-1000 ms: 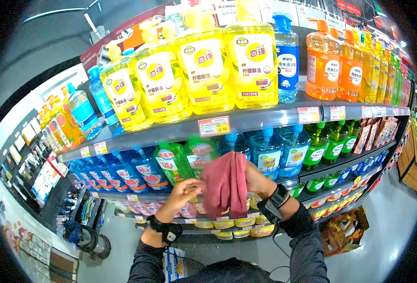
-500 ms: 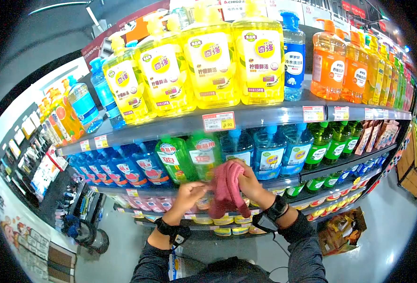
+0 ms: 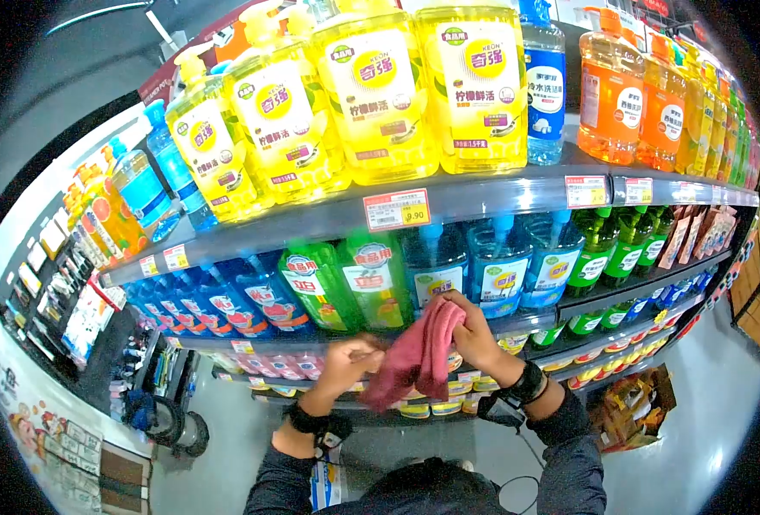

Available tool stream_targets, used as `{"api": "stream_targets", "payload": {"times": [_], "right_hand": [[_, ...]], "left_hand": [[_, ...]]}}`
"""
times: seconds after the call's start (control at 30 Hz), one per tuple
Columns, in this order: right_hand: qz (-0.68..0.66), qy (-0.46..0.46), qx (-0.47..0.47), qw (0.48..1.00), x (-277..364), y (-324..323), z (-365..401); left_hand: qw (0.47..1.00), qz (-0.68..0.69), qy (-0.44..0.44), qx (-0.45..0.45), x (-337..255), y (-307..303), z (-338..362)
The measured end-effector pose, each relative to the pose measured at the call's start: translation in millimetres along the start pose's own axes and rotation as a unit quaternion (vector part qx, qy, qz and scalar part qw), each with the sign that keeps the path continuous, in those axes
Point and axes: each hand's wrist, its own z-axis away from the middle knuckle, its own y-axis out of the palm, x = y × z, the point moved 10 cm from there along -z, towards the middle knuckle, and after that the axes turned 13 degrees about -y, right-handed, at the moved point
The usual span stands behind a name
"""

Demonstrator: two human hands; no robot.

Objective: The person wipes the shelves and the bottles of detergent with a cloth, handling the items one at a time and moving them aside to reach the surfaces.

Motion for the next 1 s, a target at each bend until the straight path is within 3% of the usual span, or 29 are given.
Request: {"api": "stream_targets", "payload": {"times": [0.13,0.2,0.3,0.33,0.4,0.47,0.53,0.6,0.7,0.73,0.77,0.8,0.87,0.93,1.0], "right_hand": [[0.109,-0.058,0.032,0.992,17.7,-1.3,4.1],[0.101,-0.028,0.028,0.994,16.6,0.9,4.0],[0.031,-0.031,0.022,0.999,7.8,3.9,5.4],[0.032,-0.028,0.023,0.999,1.5,6.0,7.6],[-0.117,0.064,-0.03,0.991,-27.3,10.8,19.0],[-0.197,0.12,-0.07,0.971,-40.6,18.0,30.2],[-0.317,0.235,-0.144,0.908,-46.4,26.7,43.4],[-0.334,0.216,-0.135,0.908,-52.4,25.5,43.1],[-0.319,0.149,-0.077,0.933,-48.2,19.5,39.0],[-0.21,0.134,-0.025,0.968,-46.2,16.8,38.6],[-0.098,0.116,0.027,0.988,-44.0,16.6,38.0],[-0.098,0.116,0.027,0.988,-41.2,16.6,38.9],[0.154,-0.031,0.127,0.979,-5.9,25.7,35.2],[0.175,-0.049,0.129,0.975,-6.0,26.2,38.9],[0.445,-0.146,0.16,0.869,-4.9,24.1,46.6]], "left_hand": [[0.998,-0.038,0.042,0.011,-31.6,-6.9,11.6],[0.998,-0.044,0.048,0.018,-33.2,-4.3,12.7],[0.994,-0.051,-0.027,0.098,0.5,25.3,8.4],[0.993,-0.094,-0.007,0.077,7.8,31.1,5.3],[0.993,-0.099,0.065,-0.008,-4.7,37.1,6.1],[0.996,-0.073,0.047,-0.021,-1.3,39.5,2.8],[0.995,-0.03,0.04,-0.086,20.6,25.4,-1.8],[0.992,-0.048,0.042,-0.112,26.4,15.9,-1.2],[0.99,-0.116,0.051,-0.067,25.7,15.0,4.2],[0.99,-0.115,0.05,-0.066,29.3,12.6,4.8],[0.998,-0.026,0.017,-0.051,36.4,8.6,3.4],[0.997,0.062,-0.016,-0.036,42.2,5.0,2.7],[0.999,0.023,-0.024,-0.039,38.2,-5.7,7.2],[0.998,0.031,-0.039,-0.04,39.2,-17.2,10.2],[0.999,0.03,-0.028,-0.035,37.0,-18.6,10.8]]}}
